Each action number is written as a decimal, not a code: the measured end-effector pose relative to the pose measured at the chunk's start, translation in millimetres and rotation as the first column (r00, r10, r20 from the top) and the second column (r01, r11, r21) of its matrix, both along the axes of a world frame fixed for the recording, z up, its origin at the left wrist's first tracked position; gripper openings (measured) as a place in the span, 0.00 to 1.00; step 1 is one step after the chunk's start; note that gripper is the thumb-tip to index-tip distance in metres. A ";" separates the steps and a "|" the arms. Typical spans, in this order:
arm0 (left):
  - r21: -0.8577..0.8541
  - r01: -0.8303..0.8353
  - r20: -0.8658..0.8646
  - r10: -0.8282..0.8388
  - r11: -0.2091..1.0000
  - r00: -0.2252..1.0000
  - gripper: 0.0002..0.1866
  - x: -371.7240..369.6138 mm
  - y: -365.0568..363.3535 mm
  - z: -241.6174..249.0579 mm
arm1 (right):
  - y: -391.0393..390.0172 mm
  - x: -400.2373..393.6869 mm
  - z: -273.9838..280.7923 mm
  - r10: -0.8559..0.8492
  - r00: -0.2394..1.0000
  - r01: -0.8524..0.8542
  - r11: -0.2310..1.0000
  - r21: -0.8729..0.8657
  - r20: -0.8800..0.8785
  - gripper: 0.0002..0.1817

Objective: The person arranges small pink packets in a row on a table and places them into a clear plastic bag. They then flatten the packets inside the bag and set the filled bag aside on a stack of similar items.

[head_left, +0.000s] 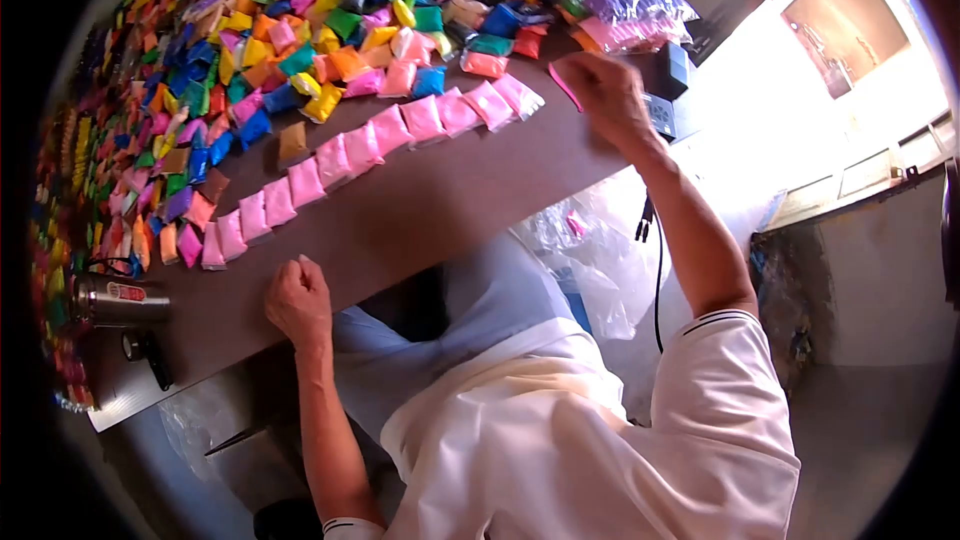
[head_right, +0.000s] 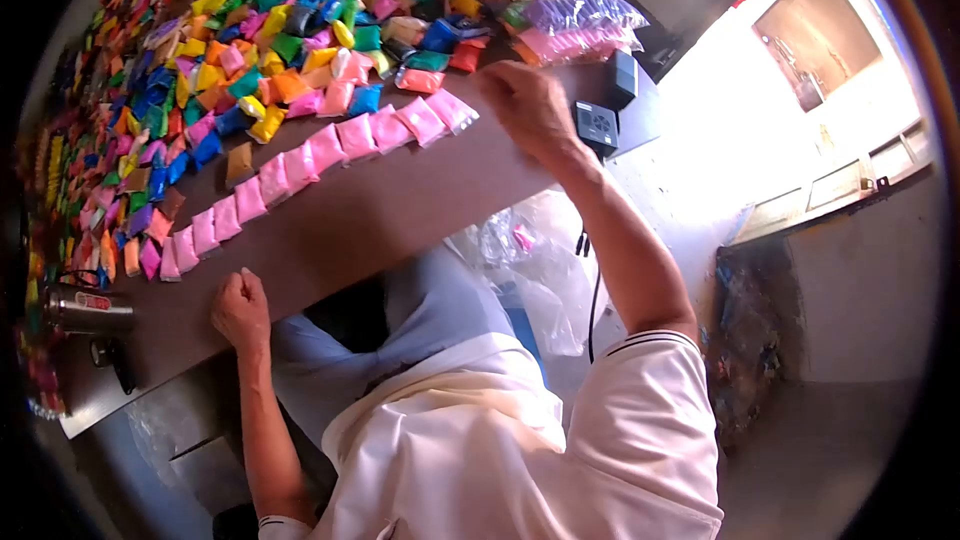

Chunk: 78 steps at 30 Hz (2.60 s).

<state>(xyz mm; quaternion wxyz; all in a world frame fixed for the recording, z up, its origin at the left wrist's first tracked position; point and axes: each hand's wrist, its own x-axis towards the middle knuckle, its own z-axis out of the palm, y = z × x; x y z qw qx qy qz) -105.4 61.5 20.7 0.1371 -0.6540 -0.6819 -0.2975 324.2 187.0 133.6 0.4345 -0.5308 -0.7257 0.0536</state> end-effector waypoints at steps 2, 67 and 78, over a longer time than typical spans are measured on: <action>0.002 -0.015 0.018 0.015 1.000 1.000 0.18 3.9 0.2 3.5 | -21.4 32.3 11.5 -0.191 0.982 0.191 0.981 0.025 -0.004 0.12; -0.053 -0.031 -0.002 0.031 0.998 1.000 0.18 2.5 1.3 0.9 | -84.9 67.9 -265.1 -0.007 0.943 0.331 -0.028 -0.943 0.332 0.27; -0.060 -0.043 -0.002 0.043 0.997 0.999 0.19 1.8 0.4 -0.6 | -106.0 30.4 -265.6 -0.219 0.823 0.567 0.268 -0.779 0.524 0.19</action>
